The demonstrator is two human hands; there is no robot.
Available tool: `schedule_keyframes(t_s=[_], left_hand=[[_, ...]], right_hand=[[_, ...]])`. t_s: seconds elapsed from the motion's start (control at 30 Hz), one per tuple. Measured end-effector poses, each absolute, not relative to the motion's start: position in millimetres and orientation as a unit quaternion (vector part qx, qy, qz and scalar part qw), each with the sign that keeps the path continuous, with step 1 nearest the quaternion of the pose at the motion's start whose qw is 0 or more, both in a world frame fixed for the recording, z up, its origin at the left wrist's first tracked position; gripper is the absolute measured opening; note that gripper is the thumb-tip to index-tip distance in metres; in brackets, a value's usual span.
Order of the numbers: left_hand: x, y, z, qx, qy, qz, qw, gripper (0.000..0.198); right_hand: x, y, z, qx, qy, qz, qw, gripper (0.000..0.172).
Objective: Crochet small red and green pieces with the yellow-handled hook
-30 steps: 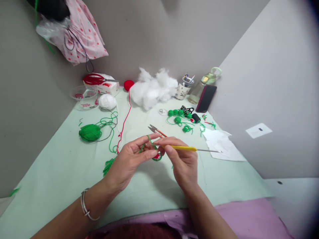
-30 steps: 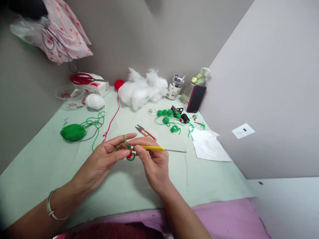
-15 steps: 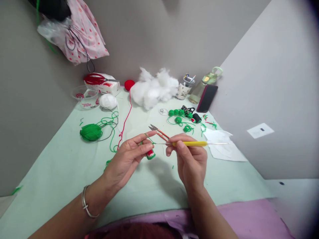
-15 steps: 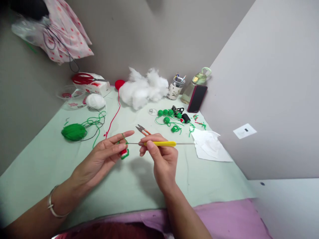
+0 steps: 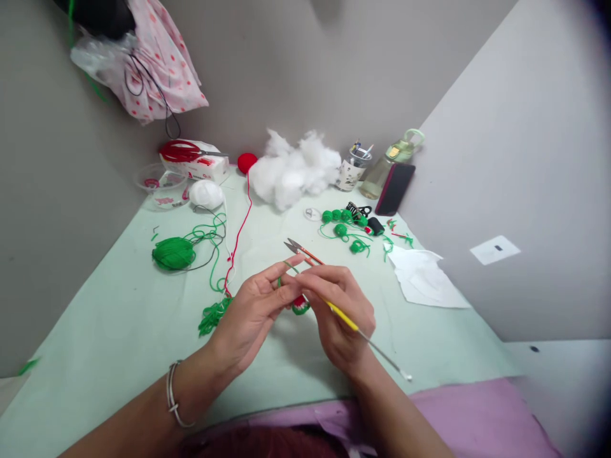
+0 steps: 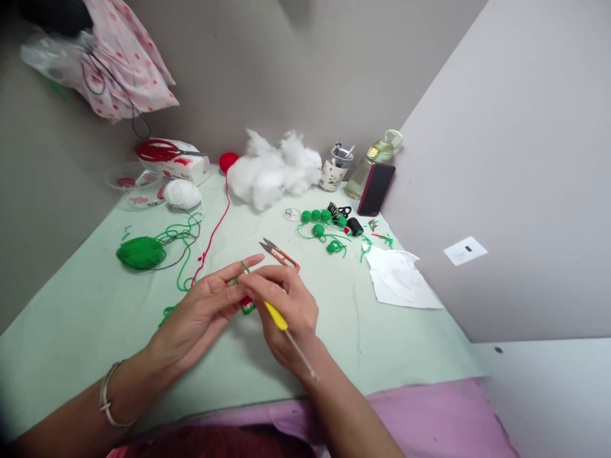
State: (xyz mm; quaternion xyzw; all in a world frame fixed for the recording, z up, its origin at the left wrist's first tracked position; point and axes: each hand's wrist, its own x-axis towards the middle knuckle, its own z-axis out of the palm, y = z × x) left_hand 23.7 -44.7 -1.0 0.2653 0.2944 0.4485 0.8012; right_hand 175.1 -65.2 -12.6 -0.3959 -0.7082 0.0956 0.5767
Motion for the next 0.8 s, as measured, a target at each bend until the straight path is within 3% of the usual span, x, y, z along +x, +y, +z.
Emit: schedule_keyframes(t_s=[0.2, 0.5, 0.8], left_hand=[[18, -41, -3, 0.252, 0.265, 0.430, 0.825, 0.036], [9, -36, 1, 0.301, 0.269, 0.418, 0.814, 0.038], [15, -40, 0, 0.364, 0.293, 0.443, 0.766, 0.039]], right_hand=[[177, -62, -8, -0.390, -0.658, 0.212, 0.608, 0.019], [186, -54, -3, -0.363, -0.504, 0.384, 0.683, 0.015], [183, -55, -8, -0.346, -0.545, 0.435, 0.628, 0.014]])
